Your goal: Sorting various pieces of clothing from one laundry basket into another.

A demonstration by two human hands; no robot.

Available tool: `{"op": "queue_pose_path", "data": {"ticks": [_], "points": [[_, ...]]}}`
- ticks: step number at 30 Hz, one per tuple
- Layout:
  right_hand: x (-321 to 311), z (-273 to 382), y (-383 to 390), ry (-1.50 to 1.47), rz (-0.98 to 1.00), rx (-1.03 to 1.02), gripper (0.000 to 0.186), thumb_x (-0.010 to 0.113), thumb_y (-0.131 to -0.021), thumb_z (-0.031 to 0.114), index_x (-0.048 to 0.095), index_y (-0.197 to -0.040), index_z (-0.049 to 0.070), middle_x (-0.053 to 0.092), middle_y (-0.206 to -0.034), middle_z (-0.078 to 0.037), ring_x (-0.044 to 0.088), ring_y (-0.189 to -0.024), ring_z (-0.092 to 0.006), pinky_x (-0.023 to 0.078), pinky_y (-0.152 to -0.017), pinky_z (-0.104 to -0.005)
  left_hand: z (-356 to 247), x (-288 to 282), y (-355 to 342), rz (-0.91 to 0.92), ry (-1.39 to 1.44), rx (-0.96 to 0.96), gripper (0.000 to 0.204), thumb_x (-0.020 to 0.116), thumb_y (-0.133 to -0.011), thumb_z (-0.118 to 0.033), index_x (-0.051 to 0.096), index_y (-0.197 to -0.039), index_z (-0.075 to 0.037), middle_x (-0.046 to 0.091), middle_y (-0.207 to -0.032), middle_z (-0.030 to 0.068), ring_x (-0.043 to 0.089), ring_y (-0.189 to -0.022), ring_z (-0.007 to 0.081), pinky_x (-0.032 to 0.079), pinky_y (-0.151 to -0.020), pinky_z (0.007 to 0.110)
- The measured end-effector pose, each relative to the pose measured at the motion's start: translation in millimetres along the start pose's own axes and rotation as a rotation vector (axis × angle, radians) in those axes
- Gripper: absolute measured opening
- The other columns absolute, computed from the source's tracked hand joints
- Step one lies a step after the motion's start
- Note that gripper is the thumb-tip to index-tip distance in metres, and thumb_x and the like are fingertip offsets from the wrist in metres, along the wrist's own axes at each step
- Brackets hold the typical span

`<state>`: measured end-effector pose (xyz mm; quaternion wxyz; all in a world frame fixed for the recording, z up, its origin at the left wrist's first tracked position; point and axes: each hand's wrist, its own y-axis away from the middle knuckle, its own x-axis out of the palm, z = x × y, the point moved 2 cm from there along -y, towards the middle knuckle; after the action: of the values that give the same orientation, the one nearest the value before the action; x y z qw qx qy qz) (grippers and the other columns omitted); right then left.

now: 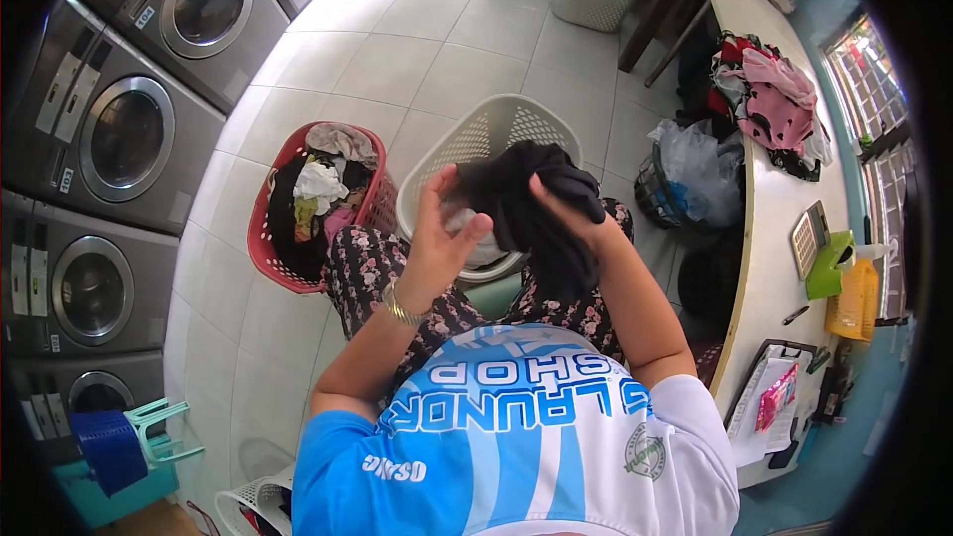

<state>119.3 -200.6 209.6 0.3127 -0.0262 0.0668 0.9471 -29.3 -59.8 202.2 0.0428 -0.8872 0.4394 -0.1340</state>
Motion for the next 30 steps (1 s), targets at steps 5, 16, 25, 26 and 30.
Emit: {"op": "queue_pose_path", "data": {"ticks": [5,16,25,26,30], "points": [[-16,22,10,0.215,0.141,-0.101,0.046,0.051,-0.099,0.041,0.06,-0.11,-0.002,0.061,-0.105,-0.004,0.053,-0.1,-0.0141,0.044,-0.094,-0.0302,16,-14,-15,0.042,0.327,-0.323,0.032,0.061,-0.091,-0.001,0.055,-0.123,-0.003,0.065,-0.112,0.006,0.062,-0.097,0.0121,0.049,-0.089,0.026],[-48,-19,3,-0.758,-0.071,0.295,0.054,0.049,-0.098,0.048,0.055,-0.125,0.002,0.062,-0.122,-0.012,0.059,-0.115,-0.0237,0.048,-0.097,-0.0385,-15,-59,-34,-0.107,0.885,-0.236,0.022,0.052,-0.093,-0.006,0.054,-0.114,-0.01,0.063,-0.11,0.008,0.061,-0.106,0.0189,0.05,-0.093,0.038],[-9,-3,11,0.958,-0.004,0.408,0.051,0.056,-0.094,0.045,0.068,-0.084,-0.004,0.066,-0.098,-0.021,0.066,-0.087,-0.0291,0.049,-0.075,-0.041,-18,-47,-34,0.147,0.645,-0.212,0.033,0.055,-0.084,0.012,0.048,-0.109,-0.009,0.062,-0.111,0.0084,0.062,-0.102,0.0161,0.052,-0.089,0.029],[9,-2,14,0.808,-0.096,0.166,0.046,0.06,-0.092,0.042,0.067,-0.088,-0.004,0.066,-0.096,-0.02,0.065,-0.087,-0.0304,0.049,-0.075,-0.0411,-17,-37,-33,0.149,0.682,-0.221,0.031,0.053,-0.086,0.014,0.05,-0.108,-0.009,0.064,-0.108,0.0083,0.063,-0.1,0.0152,0.053,-0.085,0.026],[93,-25,25,0.041,-0.074,-0.518,0.038,0.064,-0.091,0.034,0.062,-0.106,-0.001,0.064,-0.096,-0.022,0.064,-0.092,-0.0336,0.049,-0.082,-0.0389,-22,1,-25,0.241,0.634,-0.233,0.027,0.057,-0.087,0.012,0.054,-0.107,-0.006,0.065,-0.104,0.0064,0.063,-0.094,0.0118,0.053,-0.082,0.024]]}}
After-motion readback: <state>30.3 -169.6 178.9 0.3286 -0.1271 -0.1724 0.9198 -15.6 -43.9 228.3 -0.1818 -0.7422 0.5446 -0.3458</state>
